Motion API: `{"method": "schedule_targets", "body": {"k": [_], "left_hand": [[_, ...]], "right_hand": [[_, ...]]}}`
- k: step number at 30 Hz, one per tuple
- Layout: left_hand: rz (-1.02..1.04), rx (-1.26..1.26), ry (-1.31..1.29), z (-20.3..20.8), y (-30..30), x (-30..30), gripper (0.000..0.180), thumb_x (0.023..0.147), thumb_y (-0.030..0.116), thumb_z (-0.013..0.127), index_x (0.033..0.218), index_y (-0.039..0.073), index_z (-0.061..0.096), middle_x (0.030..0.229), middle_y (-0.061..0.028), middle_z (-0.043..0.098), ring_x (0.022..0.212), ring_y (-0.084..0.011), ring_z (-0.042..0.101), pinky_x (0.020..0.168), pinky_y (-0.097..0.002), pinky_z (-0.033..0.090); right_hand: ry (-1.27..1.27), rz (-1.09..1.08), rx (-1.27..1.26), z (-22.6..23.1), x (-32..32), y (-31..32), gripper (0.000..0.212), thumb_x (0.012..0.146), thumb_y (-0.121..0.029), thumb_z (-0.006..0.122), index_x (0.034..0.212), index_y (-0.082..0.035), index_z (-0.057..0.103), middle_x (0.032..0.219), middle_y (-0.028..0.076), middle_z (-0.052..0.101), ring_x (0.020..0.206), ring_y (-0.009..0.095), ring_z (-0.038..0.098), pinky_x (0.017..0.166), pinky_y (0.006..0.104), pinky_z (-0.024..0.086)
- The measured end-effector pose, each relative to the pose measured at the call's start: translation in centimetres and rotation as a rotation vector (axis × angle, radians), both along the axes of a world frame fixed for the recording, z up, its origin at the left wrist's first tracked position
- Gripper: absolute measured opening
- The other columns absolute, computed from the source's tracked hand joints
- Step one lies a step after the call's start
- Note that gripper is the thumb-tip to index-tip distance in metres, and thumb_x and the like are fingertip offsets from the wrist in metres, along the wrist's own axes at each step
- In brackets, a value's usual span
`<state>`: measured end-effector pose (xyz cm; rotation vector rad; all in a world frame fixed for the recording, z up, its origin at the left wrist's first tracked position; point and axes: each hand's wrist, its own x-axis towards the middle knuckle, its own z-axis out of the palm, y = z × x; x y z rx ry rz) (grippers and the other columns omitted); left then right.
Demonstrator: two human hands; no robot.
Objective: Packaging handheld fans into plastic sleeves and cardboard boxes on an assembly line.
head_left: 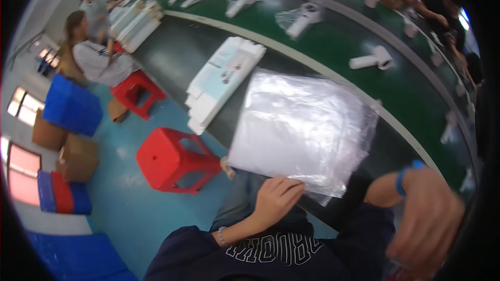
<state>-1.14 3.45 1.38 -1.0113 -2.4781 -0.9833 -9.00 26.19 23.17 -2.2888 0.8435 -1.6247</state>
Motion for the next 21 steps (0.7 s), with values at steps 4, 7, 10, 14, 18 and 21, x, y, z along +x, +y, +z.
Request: {"method": "schedule_targets", "body": {"k": [4, 7, 10, 14, 18, 21], "left_hand": [[0.009, 0.059, -0.035, -0.2, -2.2, -1.1, 0.019, 0.074, 0.008, 0.073, 0.093, 0.009, 0.069, 0.093, -0.0005, 0.066, 0.084, -0.0193, 0.062, 0.071, -0.0314, 0.047], [-0.031, 0.089, -0.019, -0.2, -2.4, -1.5, 0.018, 0.074, 0.005, 0.071, 0.092, 0.007, 0.068, 0.091, -0.0029, 0.067, 0.081, -0.0193, 0.064, 0.068, -0.0305, 0.049], [-0.038, 0.138, -0.016, -0.4, -2.4, -1.6, 0.019, 0.074, 0.003, 0.070, 0.093, 0.006, 0.067, 0.087, -0.0048, 0.068, 0.077, -0.0205, 0.065, 0.066, -0.0306, 0.050], [-0.056, 0.150, -0.061, 0.0, -2.5, -2.2, 0.020, 0.074, -0.001, 0.071, 0.093, 0.005, 0.069, 0.083, -0.0076, 0.069, 0.073, -0.0229, 0.067, 0.064, -0.0310, 0.052], [-0.115, 0.155, -0.096, 0.4, -3.0, -2.8, 0.021, 0.075, -0.001, 0.071, 0.095, 0.005, 0.069, 0.082, -0.0082, 0.069, 0.072, -0.0230, 0.066, 0.063, -0.0306, 0.052], [-0.136, 0.166, -0.125, 0.5, -3.1, -3.0, 0.022, 0.074, -0.001, 0.071, 0.095, 0.006, 0.070, 0.082, -0.0081, 0.069, 0.072, -0.0232, 0.066, 0.063, -0.0311, 0.052]], "right_hand": [[-0.479, -0.052, 0.001, -1.5, -4.9, -1.1, 0.030, 0.094, -0.022, 0.058, 0.073, -0.001, 0.060, 0.054, 0.011, 0.059, 0.050, 0.020, 0.060, 0.048, 0.0366, 0.055], [-1.087, -0.428, -0.404, -3.7, -5.8, -2.9, 0.034, 0.099, -0.027, 0.040, 0.071, -0.011, 0.044, 0.047, -0.002, 0.030, 0.040, 0.010, 0.031, 0.053, 0.0276, 0.035], [-1.265, -0.516, -0.519, -4.6, -6.7, -3.2, 0.030, 0.097, -0.024, 0.043, 0.070, -0.011, 0.043, 0.047, -0.002, 0.027, 0.041, 0.010, 0.027, 0.054, 0.0264, 0.033], [-1.296, -0.535, -0.527, -5.1, -6.9, -3.5, 0.028, 0.095, -0.021, 0.046, 0.069, -0.010, 0.043, 0.047, -0.002, 0.026, 0.041, 0.010, 0.026, 0.053, 0.0261, 0.032], [-1.255, -0.567, -0.491, -5.2, -7.0, -3.7, 0.029, 0.095, -0.022, 0.047, 0.069, -0.011, 0.043, 0.047, -0.002, 0.026, 0.042, 0.009, 0.026, 0.053, 0.0266, 0.031], [-1.267, -0.591, -0.488, -5.3, -7.2, -4.0, 0.028, 0.094, -0.022, 0.047, 0.069, -0.010, 0.043, 0.047, -0.002, 0.026, 0.042, 0.010, 0.026, 0.053, 0.0266, 0.031]]}}
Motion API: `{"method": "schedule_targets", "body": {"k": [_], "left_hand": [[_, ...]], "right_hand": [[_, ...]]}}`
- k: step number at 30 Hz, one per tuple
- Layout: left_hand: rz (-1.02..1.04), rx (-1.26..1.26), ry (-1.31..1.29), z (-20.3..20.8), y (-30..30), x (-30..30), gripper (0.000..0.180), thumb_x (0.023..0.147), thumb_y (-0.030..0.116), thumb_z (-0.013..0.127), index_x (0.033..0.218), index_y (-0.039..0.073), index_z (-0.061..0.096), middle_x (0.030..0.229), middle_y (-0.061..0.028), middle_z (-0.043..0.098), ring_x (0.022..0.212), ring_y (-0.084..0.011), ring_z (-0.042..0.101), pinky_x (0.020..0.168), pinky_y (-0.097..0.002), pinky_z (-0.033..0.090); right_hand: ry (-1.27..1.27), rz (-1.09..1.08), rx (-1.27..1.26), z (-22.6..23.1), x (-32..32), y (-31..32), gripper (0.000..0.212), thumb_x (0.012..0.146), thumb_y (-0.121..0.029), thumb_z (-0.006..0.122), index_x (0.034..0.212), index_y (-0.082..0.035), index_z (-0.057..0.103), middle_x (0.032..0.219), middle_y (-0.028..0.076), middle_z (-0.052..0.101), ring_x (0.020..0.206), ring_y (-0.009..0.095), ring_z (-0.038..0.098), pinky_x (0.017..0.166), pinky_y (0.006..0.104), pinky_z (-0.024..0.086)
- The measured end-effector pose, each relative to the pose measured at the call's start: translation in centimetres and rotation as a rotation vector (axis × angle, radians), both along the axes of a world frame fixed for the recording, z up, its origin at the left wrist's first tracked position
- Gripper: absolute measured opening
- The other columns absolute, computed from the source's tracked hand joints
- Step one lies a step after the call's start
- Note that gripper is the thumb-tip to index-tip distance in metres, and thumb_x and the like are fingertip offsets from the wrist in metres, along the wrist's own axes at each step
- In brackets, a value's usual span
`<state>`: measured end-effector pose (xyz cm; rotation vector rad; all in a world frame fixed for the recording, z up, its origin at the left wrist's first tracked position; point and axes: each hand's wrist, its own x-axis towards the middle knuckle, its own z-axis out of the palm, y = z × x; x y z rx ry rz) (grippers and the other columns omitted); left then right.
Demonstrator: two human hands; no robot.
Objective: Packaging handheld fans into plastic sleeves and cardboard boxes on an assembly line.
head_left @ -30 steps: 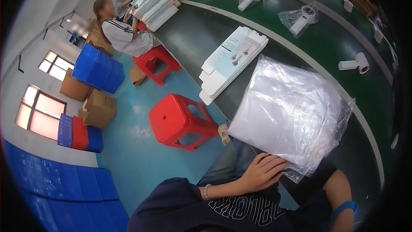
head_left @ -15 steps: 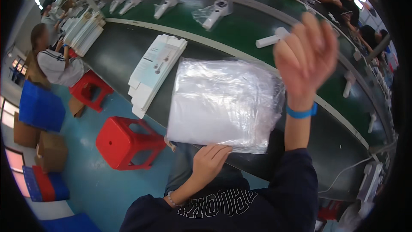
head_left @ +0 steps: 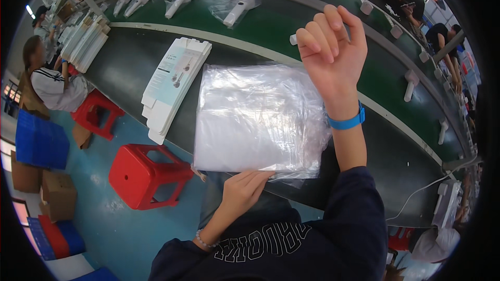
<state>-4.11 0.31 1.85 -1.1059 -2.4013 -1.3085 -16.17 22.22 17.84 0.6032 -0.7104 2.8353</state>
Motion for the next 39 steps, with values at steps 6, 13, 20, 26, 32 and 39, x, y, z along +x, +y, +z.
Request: {"method": "schedule_targets", "body": {"k": [6, 13, 20, 26, 32, 39], "left_hand": [[-0.038, -0.007, -0.058, -0.6, 0.5, -0.7, 0.019, 0.073, 0.001, 0.073, 0.092, 0.005, 0.070, 0.080, -0.0074, 0.069, 0.063, -0.0225, 0.062, 0.059, -0.0294, 0.049], [-0.141, 0.143, -0.296, -0.7, 1.5, -1.0, 0.017, 0.072, 0.003, 0.076, 0.088, 0.007, 0.070, 0.077, -0.0052, 0.067, 0.064, -0.0189, 0.061, 0.056, -0.0270, 0.047], [-0.311, 0.239, -0.217, 0.4, 3.0, 0.6, 0.013, 0.074, 0.002, 0.073, 0.084, 0.007, 0.066, 0.076, -0.0034, 0.061, 0.067, -0.0202, 0.060, 0.057, -0.0293, 0.048], [-0.244, 0.175, -0.249, 0.4, 2.1, 1.1, 0.009, 0.079, 0.006, 0.071, 0.084, 0.006, 0.064, 0.080, -0.0036, 0.063, 0.073, -0.0195, 0.062, 0.060, -0.0288, 0.050], [-0.234, 0.346, -0.598, -0.1, 2.0, 2.6, 0.005, 0.086, 0.000, 0.060, 0.088, 0.002, 0.058, 0.087, -0.0102, 0.060, 0.077, -0.0289, 0.061, 0.068, -0.0357, 0.050], [-0.223, 0.285, -0.319, -1.0, 2.2, 2.2, 0.011, 0.077, -0.009, 0.058, 0.084, 0.000, 0.059, 0.099, -0.0116, 0.065, 0.089, -0.0300, 0.064, 0.075, -0.0338, 0.053]], "right_hand": [[-0.019, -0.087, 0.081, -0.7, -0.9, 0.1, 0.026, 0.094, -0.023, 0.047, 0.072, -0.009, 0.047, 0.049, -0.001, 0.028, 0.045, 0.011, 0.030, 0.056, 0.0274, 0.034], [-0.262, -0.361, 0.153, -3.9, -4.4, 1.0, 0.030, 0.087, -0.011, 0.061, 0.113, -0.002, 0.051, 0.083, 0.006, 0.055, 0.076, 0.016, 0.055, 0.081, 0.0280, 0.045], [-0.305, -0.848, 0.732, -7.9, -9.2, 4.9, 0.058, 0.079, -0.003, 0.069, 0.131, -0.001, 0.044, 0.120, 0.015, 0.054, 0.109, 0.022, 0.055, 0.093, 0.0349, 0.045], [-0.473, -1.631, 1.699, -13.5, -17.4, 16.3, 0.067, 0.075, -0.033, 0.074, 0.126, 0.003, 0.049, 0.121, 0.026, 0.054, 0.110, 0.039, 0.056, 0.093, 0.0425, 0.045], [-0.829, -0.877, 1.931, -13.4, -19.9, 19.2, 0.081, 0.061, -0.061, 0.075, 0.103, 0.008, 0.065, 0.106, 0.028, 0.065, 0.095, 0.041, 0.064, 0.083, 0.0426, 0.050], [-0.446, -1.068, 1.667, -11.1, -14.6, 13.8, 0.064, 0.059, -0.047, 0.084, 0.095, 0.004, 0.068, 0.085, 0.014, 0.069, 0.079, 0.023, 0.067, 0.075, 0.0317, 0.052]]}}
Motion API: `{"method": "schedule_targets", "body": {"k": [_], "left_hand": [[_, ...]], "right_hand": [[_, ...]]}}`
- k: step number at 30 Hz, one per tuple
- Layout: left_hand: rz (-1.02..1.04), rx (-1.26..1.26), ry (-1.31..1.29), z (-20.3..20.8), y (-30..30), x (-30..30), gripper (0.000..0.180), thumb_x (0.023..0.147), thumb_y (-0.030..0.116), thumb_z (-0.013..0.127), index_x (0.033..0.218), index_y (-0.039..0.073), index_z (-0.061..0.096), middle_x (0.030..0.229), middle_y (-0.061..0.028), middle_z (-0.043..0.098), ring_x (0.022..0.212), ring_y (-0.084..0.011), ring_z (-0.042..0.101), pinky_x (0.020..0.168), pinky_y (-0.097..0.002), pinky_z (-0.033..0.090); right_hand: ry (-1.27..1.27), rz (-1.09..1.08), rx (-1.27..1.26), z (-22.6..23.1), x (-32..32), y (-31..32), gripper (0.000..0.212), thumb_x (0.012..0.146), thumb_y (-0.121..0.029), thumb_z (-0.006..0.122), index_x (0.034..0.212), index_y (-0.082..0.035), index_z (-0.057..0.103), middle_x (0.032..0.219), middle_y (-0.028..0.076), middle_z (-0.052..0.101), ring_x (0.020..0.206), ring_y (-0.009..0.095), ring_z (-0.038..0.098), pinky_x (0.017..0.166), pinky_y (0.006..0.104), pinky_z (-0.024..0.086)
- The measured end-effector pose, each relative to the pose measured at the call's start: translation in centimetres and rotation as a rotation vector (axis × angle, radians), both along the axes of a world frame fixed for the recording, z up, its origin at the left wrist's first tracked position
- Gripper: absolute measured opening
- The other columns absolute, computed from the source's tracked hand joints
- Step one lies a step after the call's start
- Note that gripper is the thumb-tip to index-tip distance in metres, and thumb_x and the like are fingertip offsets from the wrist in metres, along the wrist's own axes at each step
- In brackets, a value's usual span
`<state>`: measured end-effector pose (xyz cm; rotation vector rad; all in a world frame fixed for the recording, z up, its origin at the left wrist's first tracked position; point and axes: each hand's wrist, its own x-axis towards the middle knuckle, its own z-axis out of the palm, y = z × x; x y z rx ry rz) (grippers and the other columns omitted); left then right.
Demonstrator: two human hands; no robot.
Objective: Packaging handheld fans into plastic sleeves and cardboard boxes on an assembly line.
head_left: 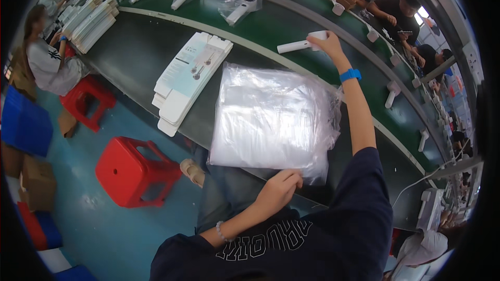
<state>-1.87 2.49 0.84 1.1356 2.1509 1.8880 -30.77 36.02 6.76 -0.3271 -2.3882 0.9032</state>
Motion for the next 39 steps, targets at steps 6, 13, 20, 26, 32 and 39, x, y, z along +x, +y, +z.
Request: {"method": "schedule_targets", "body": {"k": [6, 13, 20, 26, 32, 39], "left_hand": [[0.086, 0.031, -0.018, -0.4, 0.4, -0.2, 0.018, 0.078, -0.009, 0.056, 0.091, -0.001, 0.064, 0.102, -0.0149, 0.064, 0.093, -0.0330, 0.063, 0.081, -0.0384, 0.051], [0.010, 0.080, -0.144, 0.2, 1.3, -0.4, 0.018, 0.079, -0.008, 0.060, 0.095, -0.001, 0.065, 0.097, -0.0135, 0.065, 0.085, -0.0307, 0.065, 0.074, -0.0350, 0.052], [-0.055, 0.187, -0.221, 1.6, 2.3, -0.7, 0.043, 0.073, -0.014, 0.064, 0.112, 0.003, 0.064, 0.116, -0.0113, 0.059, 0.097, -0.0204, 0.064, 0.075, -0.0273, 0.058], [-0.145, 0.207, -0.210, 1.9, 2.5, 0.5, 0.047, 0.072, -0.015, 0.065, 0.116, 0.002, 0.062, 0.122, -0.0114, 0.054, 0.101, -0.0198, 0.063, 0.076, -0.0250, 0.060], [-0.317, 0.290, -0.209, 3.0, 5.1, 2.1, 0.051, 0.072, -0.014, 0.065, 0.119, 0.002, 0.061, 0.125, -0.0127, 0.053, 0.109, -0.0203, 0.059, 0.076, -0.0246, 0.059], [-0.457, 0.347, -0.349, 5.0, 6.5, 2.8, 0.059, 0.072, -0.013, 0.068, 0.127, 0.003, 0.056, 0.133, -0.0124, 0.044, 0.113, -0.0197, 0.055, 0.077, -0.0247, 0.059]], "right_hand": [[0.043, 0.208, -0.403, 5.3, 17.2, -5.1, 0.038, 0.079, -0.025, 0.072, 0.107, 0.000, 0.064, 0.095, 0.006, 0.066, 0.084, 0.013, 0.062, 0.075, 0.0275, 0.048], [-0.111, 0.263, -0.677, 6.0, 35.3, -10.2, 0.067, 0.061, -0.034, 0.079, 0.113, 0.000, 0.054, 0.085, 0.010, 0.062, 0.081, 0.018, 0.064, 0.091, 0.0379, 0.052], [-0.178, 0.009, -0.432, 6.2, 39.5, -12.5, 0.051, 0.067, -0.017, 0.079, 0.110, -0.003, 0.057, 0.090, 0.003, 0.062, 0.085, 0.010, 0.061, 0.079, 0.0267, 0.049], [-0.107, -0.214, -0.176, 5.1, 39.1, -14.5, 0.043, 0.076, -0.010, 0.074, 0.114, -0.005, 0.056, 0.091, 0.003, 0.061, 0.082, 0.010, 0.059, 0.071, 0.0242, 0.048], [-0.021, -0.214, -0.266, 5.3, 40.1, -15.5, 0.048, 0.082, -0.015, 0.071, 0.125, -0.006, 0.052, 0.099, 0.007, 0.061, 0.085, 0.011, 0.059, 0.070, 0.0247, 0.049], [-0.096, 0.024, -1.041, 7.0, 42.5, -14.7, 0.055, 0.092, -0.024, 0.057, 0.141, -0.005, 0.039, 0.121, 0.012, 0.055, 0.104, 0.019, 0.057, 0.081, 0.0322, 0.052]]}}
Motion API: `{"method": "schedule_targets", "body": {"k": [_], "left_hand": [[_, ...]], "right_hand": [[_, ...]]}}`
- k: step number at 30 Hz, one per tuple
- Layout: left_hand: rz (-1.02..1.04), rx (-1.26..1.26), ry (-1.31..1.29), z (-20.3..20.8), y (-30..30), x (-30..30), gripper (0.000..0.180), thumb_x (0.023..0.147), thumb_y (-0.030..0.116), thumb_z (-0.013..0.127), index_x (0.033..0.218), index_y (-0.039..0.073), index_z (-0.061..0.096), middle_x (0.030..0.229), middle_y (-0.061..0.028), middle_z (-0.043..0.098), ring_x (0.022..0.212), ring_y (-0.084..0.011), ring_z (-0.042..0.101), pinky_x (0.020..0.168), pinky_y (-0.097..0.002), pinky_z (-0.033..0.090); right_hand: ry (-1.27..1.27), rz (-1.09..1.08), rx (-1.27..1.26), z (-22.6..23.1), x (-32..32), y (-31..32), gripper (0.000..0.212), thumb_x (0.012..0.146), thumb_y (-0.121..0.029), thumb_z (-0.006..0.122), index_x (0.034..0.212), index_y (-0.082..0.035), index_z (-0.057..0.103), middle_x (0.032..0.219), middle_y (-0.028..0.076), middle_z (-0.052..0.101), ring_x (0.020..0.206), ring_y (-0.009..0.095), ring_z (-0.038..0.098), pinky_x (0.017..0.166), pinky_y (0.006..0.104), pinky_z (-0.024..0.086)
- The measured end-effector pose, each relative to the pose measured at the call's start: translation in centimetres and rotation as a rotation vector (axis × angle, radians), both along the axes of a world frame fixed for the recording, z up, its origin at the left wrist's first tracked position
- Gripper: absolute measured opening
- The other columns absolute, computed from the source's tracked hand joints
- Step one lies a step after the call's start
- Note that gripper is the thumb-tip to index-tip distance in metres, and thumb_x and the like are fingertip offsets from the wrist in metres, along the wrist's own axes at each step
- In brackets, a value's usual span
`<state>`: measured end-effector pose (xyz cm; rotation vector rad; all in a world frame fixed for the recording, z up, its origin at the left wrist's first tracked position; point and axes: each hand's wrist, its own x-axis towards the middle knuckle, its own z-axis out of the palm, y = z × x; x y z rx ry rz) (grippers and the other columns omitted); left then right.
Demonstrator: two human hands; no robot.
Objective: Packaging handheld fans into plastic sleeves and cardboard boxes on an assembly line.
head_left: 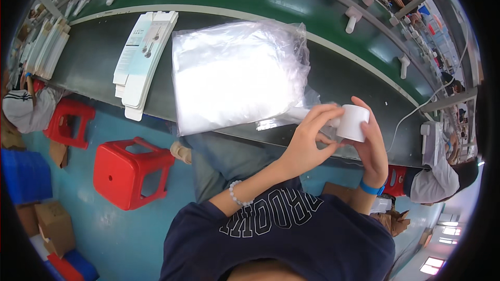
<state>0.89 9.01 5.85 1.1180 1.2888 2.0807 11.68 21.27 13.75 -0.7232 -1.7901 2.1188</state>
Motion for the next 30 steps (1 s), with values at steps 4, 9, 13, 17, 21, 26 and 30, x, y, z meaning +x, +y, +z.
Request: {"method": "schedule_targets", "body": {"k": [4, 9, 13, 17, 21, 26, 30], "left_hand": [[-0.133, 0.066, -0.191, 0.4, -0.4, -0.6, 0.071, 0.072, -0.013, 0.069, 0.137, 0.004, 0.046, 0.137, -0.0111, 0.035, 0.122, -0.0191, 0.047, 0.077, -0.0246, 0.059], [-0.195, 0.117, -0.233, 0.5, -0.6, -1.0, 0.075, 0.073, -0.014, 0.069, 0.140, 0.005, 0.042, 0.140, -0.0105, 0.031, 0.126, -0.0196, 0.043, 0.078, -0.0241, 0.058], [-0.089, 0.082, -0.036, 0.7, -0.8, -1.2, 0.072, 0.072, -0.014, 0.068, 0.137, 0.004, 0.046, 0.137, -0.0121, 0.036, 0.127, -0.0229, 0.044, 0.080, -0.0252, 0.059], [0.021, 0.042, 0.168, 0.9, -0.7, -1.5, 0.068, 0.070, -0.016, 0.066, 0.134, 0.002, 0.050, 0.133, -0.0137, 0.042, 0.129, -0.0275, 0.044, 0.082, -0.0252, 0.059], [0.064, 0.019, 0.369, -0.2, -0.2, -1.6, 0.068, 0.070, -0.017, 0.064, 0.134, 0.002, 0.050, 0.134, -0.0138, 0.042, 0.128, -0.0282, 0.045, 0.081, -0.0248, 0.058], [0.022, 0.047, 0.156, 1.3, -1.3, -4.5, 0.066, 0.071, -0.017, 0.065, 0.133, 0.002, 0.051, 0.131, -0.0147, 0.044, 0.125, -0.0261, 0.048, 0.079, -0.0260, 0.058], [-0.063, 0.089, -0.073, 2.0, -1.9, -5.7, 0.065, 0.073, -0.015, 0.068, 0.133, 0.000, 0.050, 0.137, -0.0120, 0.038, 0.115, -0.0186, 0.052, 0.077, -0.0218, 0.056]], "right_hand": [[0.011, 0.126, 0.083, 0.5, 0.3, 0.4, 0.063, 0.088, -0.016, 0.061, 0.144, -0.003, 0.035, 0.131, 0.013, 0.050, 0.114, 0.020, 0.053, 0.087, 0.0322, 0.050], [-0.098, 0.162, 0.364, 0.7, -0.2, 0.4, 0.072, 0.076, -0.003, 0.071, 0.142, -0.003, 0.042, 0.125, 0.010, 0.057, 0.106, 0.017, 0.058, 0.087, 0.0275, 0.048], [-0.195, 0.179, 0.616, 1.2, -0.9, 0.5, 0.072, 0.072, -0.006, 0.075, 0.139, -0.006, 0.049, 0.117, 0.008, 0.061, 0.096, 0.014, 0.059, 0.081, 0.0258, 0.048], [-0.223, 0.088, 0.835, 0.1, -1.9, -0.1, 0.073, 0.066, -0.005, 0.077, 0.135, -0.009, 0.054, 0.105, 0.006, 0.062, 0.086, 0.014, 0.057, 0.074, 0.0265, 0.047], [-0.271, -0.100, 0.906, -1.3, -3.4, -1.0, 0.084, 0.063, -0.011, 0.081, 0.139, -0.008, 0.047, 0.108, 0.009, 0.058, 0.090, 0.020, 0.055, 0.081, 0.0308, 0.046], [-0.112, 0.148, 1.128, -0.2, -4.2, -0.3, 0.093, 0.062, -0.014, 0.082, 0.144, -0.005, 0.037, 0.133, 0.018, 0.045, 0.117, 0.032, 0.048, 0.099, 0.0381, 0.040], [0.003, 0.287, 1.213, -2.7, -5.4, -0.5, 0.091, 0.063, -0.013, 0.080, 0.142, -0.004, 0.037, 0.144, 0.022, 0.035, 0.133, 0.037, 0.038, 0.108, 0.0416, 0.034]]}}
